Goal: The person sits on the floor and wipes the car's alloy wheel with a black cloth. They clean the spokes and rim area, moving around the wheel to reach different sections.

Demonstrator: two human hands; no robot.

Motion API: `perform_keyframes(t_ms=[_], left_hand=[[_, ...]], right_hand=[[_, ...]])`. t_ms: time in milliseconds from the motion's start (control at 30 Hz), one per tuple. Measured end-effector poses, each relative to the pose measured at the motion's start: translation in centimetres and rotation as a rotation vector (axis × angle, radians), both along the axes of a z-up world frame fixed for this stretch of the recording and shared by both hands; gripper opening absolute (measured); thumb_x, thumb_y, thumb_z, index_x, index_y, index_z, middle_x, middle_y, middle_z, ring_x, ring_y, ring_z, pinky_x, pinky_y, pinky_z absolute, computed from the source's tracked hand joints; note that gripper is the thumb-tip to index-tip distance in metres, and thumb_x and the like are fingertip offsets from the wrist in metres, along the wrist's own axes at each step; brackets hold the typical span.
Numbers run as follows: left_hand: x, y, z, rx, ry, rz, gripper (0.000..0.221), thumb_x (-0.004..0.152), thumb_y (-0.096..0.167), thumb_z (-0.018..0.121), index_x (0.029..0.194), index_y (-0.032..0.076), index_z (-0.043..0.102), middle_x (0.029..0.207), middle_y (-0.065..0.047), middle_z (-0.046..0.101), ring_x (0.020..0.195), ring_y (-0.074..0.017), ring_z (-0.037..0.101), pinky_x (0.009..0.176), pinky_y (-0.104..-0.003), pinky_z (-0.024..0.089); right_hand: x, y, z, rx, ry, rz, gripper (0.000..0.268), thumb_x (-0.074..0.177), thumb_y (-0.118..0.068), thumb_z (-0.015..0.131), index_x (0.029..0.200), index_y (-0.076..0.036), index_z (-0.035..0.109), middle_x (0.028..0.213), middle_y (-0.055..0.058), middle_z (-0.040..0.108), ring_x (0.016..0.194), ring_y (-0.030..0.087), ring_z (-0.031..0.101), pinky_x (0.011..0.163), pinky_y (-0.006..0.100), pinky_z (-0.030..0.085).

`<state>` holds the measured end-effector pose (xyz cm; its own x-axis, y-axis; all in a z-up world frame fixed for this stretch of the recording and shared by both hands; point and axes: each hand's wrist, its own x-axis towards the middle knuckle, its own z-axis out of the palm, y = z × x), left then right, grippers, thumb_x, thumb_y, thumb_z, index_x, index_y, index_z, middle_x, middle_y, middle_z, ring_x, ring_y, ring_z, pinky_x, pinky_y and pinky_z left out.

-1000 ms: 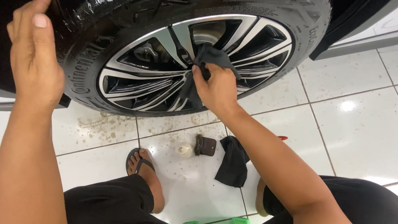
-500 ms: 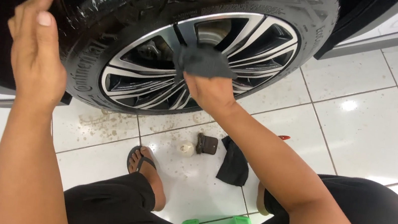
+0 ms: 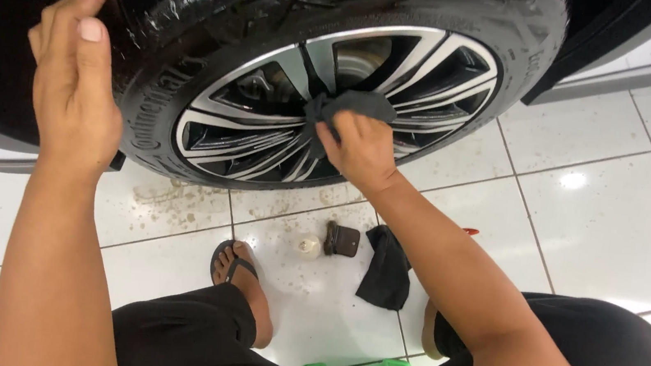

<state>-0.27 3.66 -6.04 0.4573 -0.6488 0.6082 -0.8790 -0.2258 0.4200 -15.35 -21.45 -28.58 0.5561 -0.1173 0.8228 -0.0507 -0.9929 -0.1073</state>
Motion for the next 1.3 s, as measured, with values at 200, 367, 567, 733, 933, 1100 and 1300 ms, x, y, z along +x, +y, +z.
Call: perform_keyframes(t_ms=[200, 367, 567, 733, 933, 1100, 1300], left_hand=[[0.2, 0.0, -0.2, -0.001, -0.018, -0.001, 0.059, 0.123, 0.035, 0.024, 0.152, -0.009, 0.048, 0.151, -0.029, 0.050, 0.141, -0.0394, 0.044, 0.113, -0.047, 0.028], [0.0, 0.2, -0.4, -0.011, 0.039, 0.030, 0.056, 0.122, 0.034, 0.027, 0.153, -0.006, 0.051, 0.146, -0.022, 0.041, 0.136, -0.0363, 0.039, 0.117, -0.049, 0.031], [0.4, -0.1, -0.6, -0.079, 0.019, 0.028, 0.051, 0.123, 0.030, 0.033, 0.151, -0.006, 0.056, 0.130, -0.019, 0.042, 0.126, -0.0328, 0.041, 0.114, -0.045, 0.033], [0.5, 0.1, -1.0, -0.056, 0.015, 0.043, 0.052, 0.123, 0.030, 0.032, 0.152, -0.006, 0.056, 0.129, -0.017, 0.044, 0.124, -0.0331, 0.041, 0.112, -0.045, 0.033], [0.7, 0.1, -0.9, -0.077, 0.015, 0.066, 0.052, 0.122, 0.034, 0.033, 0.150, -0.002, 0.058, 0.128, -0.016, 0.045, 0.122, -0.0321, 0.043, 0.109, -0.044, 0.034], [0.7, -0.2, -1.1, -0.088, 0.034, 0.060, 0.051, 0.122, 0.033, 0.034, 0.150, -0.004, 0.057, 0.128, -0.015, 0.044, 0.124, -0.0311, 0.041, 0.112, -0.044, 0.033], [1.0, 0.2, -1.2, -0.100, 0.011, -0.023, 0.054, 0.125, 0.029, 0.034, 0.151, -0.014, 0.055, 0.128, -0.018, 0.042, 0.128, -0.0321, 0.042, 0.116, -0.043, 0.033]], right_hand=[[0.3, -1.3, -7.1, 0.171, 0.251, -0.011, 0.024, 0.092, -0.011, 0.073, 0.115, -0.010, 0.075, 0.081, 0.008, 0.072, 0.074, 0.027, 0.069, 0.058, 0.042, 0.055], [0.5, 3.4, -1.0, 0.088, 0.090, 0.076, 0.017, 0.098, -0.014, 0.072, 0.112, -0.005, 0.073, 0.104, 0.011, 0.071, 0.093, 0.028, 0.069, 0.076, 0.040, 0.059], [3.4, 8.2, 1.5, 0.514, 0.059, 0.057, 0.022, 0.102, -0.012, 0.059, 0.115, 0.001, 0.071, 0.087, 0.019, 0.068, 0.071, 0.036, 0.067, 0.059, 0.046, 0.058], [4.5, 11.4, 6.5, 0.502, -0.047, 0.223, 0.026, 0.105, -0.015, 0.056, 0.117, 0.006, 0.066, 0.091, 0.018, 0.066, 0.077, 0.037, 0.066, 0.059, 0.046, 0.054], [3.6, 9.2, 2.0, 0.371, -0.119, 0.107, 0.013, 0.099, -0.013, 0.069, 0.100, -0.001, 0.075, 0.080, 0.010, 0.070, 0.069, 0.025, 0.065, 0.059, 0.037, 0.054], [4.2, 10.3, 3.9, 0.591, -0.014, 0.004, 0.031, 0.102, -0.026, 0.057, 0.109, 0.002, 0.067, 0.092, 0.018, 0.073, 0.084, 0.035, 0.071, 0.067, 0.047, 0.056], [5.5, 11.2, 4.1, 0.393, -0.057, 0.053, 0.023, 0.098, -0.031, 0.069, 0.101, -0.009, 0.061, 0.068, 0.004, 0.059, 0.053, 0.025, 0.057, 0.048, 0.036, 0.047]])
